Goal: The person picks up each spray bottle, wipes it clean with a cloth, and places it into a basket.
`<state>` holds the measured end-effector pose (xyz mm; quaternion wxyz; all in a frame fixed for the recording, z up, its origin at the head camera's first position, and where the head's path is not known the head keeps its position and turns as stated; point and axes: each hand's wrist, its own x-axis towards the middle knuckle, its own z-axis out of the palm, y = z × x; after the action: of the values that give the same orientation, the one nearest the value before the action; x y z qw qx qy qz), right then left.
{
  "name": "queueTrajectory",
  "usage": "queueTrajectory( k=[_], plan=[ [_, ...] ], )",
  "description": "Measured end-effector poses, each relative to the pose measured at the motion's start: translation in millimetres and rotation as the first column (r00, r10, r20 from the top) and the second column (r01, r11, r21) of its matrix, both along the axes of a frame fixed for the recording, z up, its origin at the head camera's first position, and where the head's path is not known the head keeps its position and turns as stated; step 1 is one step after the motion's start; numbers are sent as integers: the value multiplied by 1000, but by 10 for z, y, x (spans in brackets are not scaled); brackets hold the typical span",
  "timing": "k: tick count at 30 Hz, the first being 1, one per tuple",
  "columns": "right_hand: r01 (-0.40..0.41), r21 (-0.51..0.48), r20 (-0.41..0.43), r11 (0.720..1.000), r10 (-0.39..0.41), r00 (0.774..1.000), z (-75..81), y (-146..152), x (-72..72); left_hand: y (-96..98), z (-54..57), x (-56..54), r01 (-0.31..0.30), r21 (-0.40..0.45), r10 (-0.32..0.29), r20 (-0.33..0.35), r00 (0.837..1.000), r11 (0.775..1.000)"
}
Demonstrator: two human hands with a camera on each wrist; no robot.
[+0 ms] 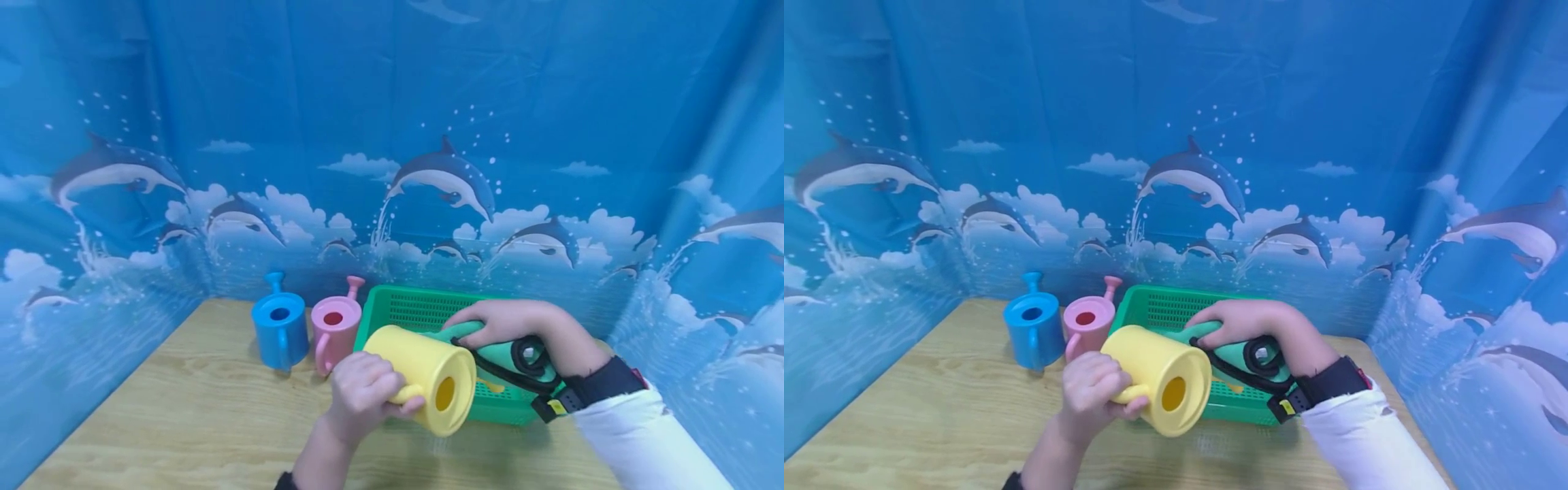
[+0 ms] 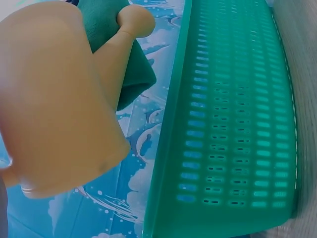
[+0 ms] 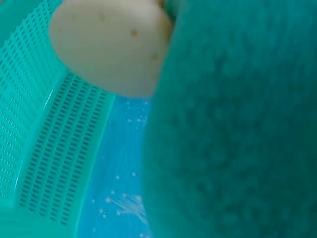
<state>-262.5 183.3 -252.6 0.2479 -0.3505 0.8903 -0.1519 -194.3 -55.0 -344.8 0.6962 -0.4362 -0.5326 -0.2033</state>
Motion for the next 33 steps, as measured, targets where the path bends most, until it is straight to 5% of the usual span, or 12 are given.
queueTrajectory(
  k=[13, 24, 33],
  plan=[
    [-39, -36, -55, 999, 37, 998, -147, -33, -20, 44, -12, 3, -1, -27, 0, -41, 999, 1000],
    [-19, -171, 2, 985, 20, 1000, -266, -164, -143, 70, 28, 38, -19, -60, 12, -113, 993, 998],
    [21, -330, 3, 944, -21, 1000, -320, -257, -164, 93, 20, 52, 0, -76, -5, -65, 998, 997]
  ],
)
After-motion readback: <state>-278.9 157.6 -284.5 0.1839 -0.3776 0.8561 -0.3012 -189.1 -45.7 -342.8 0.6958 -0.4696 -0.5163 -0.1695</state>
